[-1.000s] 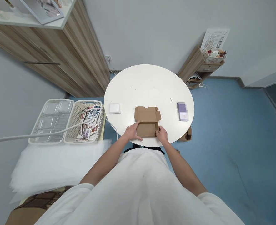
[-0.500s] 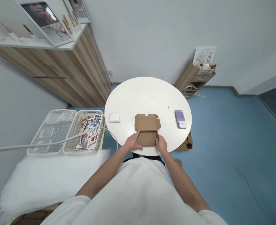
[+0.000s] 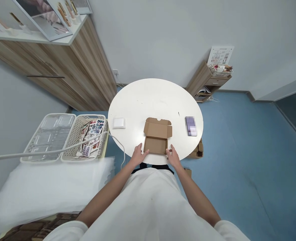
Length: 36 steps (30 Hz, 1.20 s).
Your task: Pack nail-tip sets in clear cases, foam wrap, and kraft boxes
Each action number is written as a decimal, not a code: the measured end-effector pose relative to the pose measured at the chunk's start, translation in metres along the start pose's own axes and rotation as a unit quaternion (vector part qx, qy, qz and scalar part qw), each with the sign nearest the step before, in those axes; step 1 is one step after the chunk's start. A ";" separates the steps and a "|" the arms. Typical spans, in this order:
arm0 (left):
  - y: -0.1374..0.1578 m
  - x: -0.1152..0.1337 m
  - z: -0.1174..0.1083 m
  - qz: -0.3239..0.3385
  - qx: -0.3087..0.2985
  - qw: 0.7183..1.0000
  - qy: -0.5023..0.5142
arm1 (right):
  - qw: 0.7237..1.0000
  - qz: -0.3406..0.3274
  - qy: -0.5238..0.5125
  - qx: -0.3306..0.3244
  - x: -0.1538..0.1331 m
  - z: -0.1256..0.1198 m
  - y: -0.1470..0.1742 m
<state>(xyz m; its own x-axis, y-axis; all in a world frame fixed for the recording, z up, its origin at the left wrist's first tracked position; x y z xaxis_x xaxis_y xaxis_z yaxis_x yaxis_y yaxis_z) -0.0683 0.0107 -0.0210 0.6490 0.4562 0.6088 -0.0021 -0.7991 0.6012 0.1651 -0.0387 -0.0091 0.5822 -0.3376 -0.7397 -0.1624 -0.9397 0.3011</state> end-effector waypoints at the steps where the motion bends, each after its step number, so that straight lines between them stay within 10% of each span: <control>1: 0.000 -0.003 0.003 -0.011 -0.006 1.000 0.020 | 0.999 0.013 -0.048 -0.016 0.003 0.002 0.003; 17: -0.024 0.051 0.036 0.000 -0.007 0.981 0.194 | 0.963 -0.044 -0.266 0.009 0.020 -0.024 -0.057; 36: -0.029 0.065 0.048 -0.060 -0.003 0.981 0.183 | 0.959 -0.060 -0.277 -0.009 0.029 -0.030 -0.080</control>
Point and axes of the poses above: each hand's wrist, its own y-axis away from the middle knuckle, its own z-axis out of the palm, x = y × z, the point moved 8 cm from there along -y, towards the middle knuckle, and after that the axes turned 13 degrees about -z, right-handed, at the moved point
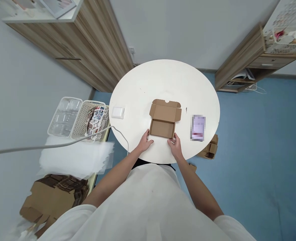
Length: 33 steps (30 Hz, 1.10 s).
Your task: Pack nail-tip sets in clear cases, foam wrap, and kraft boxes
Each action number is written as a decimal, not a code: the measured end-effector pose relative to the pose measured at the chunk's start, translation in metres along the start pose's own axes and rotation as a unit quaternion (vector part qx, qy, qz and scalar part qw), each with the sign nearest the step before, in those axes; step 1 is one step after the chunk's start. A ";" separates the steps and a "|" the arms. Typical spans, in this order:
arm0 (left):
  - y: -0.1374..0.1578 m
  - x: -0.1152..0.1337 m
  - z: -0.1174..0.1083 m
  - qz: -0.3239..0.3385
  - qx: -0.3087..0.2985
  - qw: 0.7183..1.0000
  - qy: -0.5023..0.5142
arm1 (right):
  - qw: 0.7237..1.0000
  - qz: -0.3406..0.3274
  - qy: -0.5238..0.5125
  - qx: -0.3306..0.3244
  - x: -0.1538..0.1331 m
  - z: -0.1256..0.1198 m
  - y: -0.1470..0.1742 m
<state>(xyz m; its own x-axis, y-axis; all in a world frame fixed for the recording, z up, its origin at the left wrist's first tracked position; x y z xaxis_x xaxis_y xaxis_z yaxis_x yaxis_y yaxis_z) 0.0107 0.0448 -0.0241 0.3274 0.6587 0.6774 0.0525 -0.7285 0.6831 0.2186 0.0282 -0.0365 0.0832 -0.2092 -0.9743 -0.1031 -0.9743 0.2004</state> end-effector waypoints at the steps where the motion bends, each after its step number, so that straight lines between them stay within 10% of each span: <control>1: 0.001 -0.001 -0.001 0.001 0.000 1.000 -0.005 | 1.000 -0.002 0.003 0.003 0.001 0.000 0.000; 11: -0.003 -0.021 -0.046 -0.017 0.080 0.996 -0.016 | 0.966 -0.160 0.162 0.124 -0.051 -0.003 0.022; 19: -0.011 -0.026 -0.132 0.005 0.210 0.977 -0.027 | 0.941 -0.274 0.197 -0.036 -0.092 0.098 0.009; 26: -0.037 -0.041 -0.221 -0.052 0.260 0.963 0.044 | 0.971 -0.056 0.157 -0.174 -0.065 0.211 -0.022; 33: -0.072 -0.019 -0.250 0.004 0.190 0.982 -0.004 | 0.989 0.074 0.075 -0.102 -0.049 0.274 -0.066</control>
Point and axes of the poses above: each hand's wrist, its own y-axis away from the middle knuckle, its own z-axis out of the palm, x = y × z, the point moved 8 cm from there along -y, towards the middle knuckle, and after that the axes turned 13 degrees about -z, right-handed, at the moved point
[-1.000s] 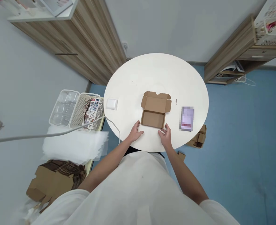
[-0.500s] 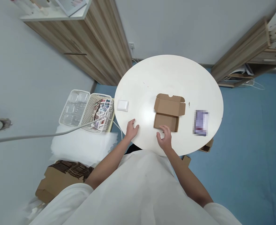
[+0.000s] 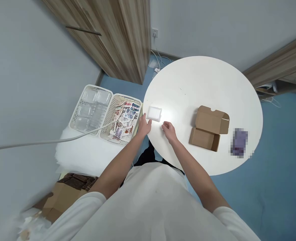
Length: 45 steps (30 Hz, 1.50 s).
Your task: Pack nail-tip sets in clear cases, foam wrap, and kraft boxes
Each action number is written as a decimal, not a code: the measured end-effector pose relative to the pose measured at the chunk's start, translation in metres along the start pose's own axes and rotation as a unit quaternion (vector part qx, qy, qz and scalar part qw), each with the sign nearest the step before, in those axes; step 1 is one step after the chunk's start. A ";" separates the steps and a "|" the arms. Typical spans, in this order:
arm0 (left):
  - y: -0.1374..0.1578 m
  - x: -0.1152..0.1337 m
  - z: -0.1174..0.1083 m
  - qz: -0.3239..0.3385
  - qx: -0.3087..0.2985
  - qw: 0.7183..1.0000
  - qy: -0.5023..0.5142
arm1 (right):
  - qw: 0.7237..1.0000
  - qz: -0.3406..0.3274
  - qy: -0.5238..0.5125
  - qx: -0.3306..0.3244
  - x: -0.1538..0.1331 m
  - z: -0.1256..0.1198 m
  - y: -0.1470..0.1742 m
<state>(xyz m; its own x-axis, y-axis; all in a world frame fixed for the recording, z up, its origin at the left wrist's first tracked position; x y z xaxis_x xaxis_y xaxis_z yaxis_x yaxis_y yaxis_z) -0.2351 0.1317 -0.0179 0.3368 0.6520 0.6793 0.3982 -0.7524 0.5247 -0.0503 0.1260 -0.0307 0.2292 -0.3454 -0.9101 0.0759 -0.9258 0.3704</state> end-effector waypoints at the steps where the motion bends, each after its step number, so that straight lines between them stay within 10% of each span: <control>1: -0.004 0.003 -0.001 0.008 -0.005 1.000 -0.013 | 1.000 0.000 0.003 0.008 -0.003 0.004 -0.006; 16: -0.026 0.023 0.002 0.040 -0.034 0.998 -0.020 | 0.992 -0.004 0.100 0.077 -0.025 0.015 -0.048; 29: 0.013 -0.007 0.038 0.006 -0.108 0.987 0.119 | 0.994 -0.057 0.064 0.066 -0.011 -0.023 -0.010; 37: 0.089 0.047 0.069 0.085 -0.110 0.983 0.118 | 0.983 -0.162 0.051 0.073 -0.034 -0.108 0.039; 45: 0.151 0.107 0.183 0.161 -0.201 0.966 0.009 | 0.962 -0.175 0.165 0.130 -0.007 -0.230 0.072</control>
Point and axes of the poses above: each hand's wrist, its own y-axis away from the middle knuckle, its own z-axis out of the palm, x = y × z, the point moved 8 cm from there along -y, towards the middle knuckle, and after that the axes turned 13 degrees about -z, right-handed, at the moved point
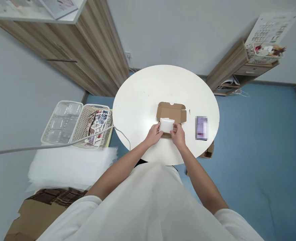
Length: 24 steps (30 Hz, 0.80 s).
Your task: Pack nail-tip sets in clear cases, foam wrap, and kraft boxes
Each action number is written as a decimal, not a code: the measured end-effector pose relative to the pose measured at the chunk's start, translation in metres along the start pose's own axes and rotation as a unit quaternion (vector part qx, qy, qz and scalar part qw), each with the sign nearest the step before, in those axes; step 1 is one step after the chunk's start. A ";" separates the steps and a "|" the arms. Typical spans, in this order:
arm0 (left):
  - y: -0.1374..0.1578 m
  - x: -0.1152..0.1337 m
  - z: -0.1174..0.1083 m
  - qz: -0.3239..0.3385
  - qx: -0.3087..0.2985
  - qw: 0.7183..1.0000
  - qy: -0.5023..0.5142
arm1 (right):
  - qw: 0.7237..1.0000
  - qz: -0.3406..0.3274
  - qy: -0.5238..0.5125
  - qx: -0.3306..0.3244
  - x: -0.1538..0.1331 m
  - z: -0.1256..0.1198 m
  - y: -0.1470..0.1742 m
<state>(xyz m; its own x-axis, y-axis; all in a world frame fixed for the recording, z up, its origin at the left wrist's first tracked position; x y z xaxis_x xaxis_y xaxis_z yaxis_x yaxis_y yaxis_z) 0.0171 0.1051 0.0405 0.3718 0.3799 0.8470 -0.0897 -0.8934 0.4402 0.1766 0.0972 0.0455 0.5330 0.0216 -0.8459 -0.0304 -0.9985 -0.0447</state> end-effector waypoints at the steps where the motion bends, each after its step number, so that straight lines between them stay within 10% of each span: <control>1: -0.003 0.001 0.012 0.000 -0.013 1.000 -0.016 | 1.000 0.000 0.024 -0.008 0.007 -0.004 0.001; 17: -0.003 -0.017 0.056 0.003 -0.013 0.950 -0.312 | 0.982 0.007 0.128 -0.137 0.041 0.027 0.019; 24: -0.014 0.009 0.004 0.044 0.122 0.972 -0.198 | 0.995 -0.078 0.048 0.032 0.038 -0.042 0.002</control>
<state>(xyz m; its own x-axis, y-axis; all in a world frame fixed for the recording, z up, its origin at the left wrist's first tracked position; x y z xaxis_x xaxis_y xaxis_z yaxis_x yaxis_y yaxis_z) 0.0257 0.1196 0.0407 0.7030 0.2203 0.6762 0.0658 -0.9669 0.2466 0.2326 0.0943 0.0360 0.6145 0.1679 -0.7709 0.0062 -0.9781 -0.2081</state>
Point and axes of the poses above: each hand's wrist, its own y-axis away from the middle knuckle, its own z-axis out of the palm, x = y × z, the point moved 8 cm from there along -y, towards the middle knuckle, and after that the axes turned 13 degrees about -z, right-handed, at the moved point
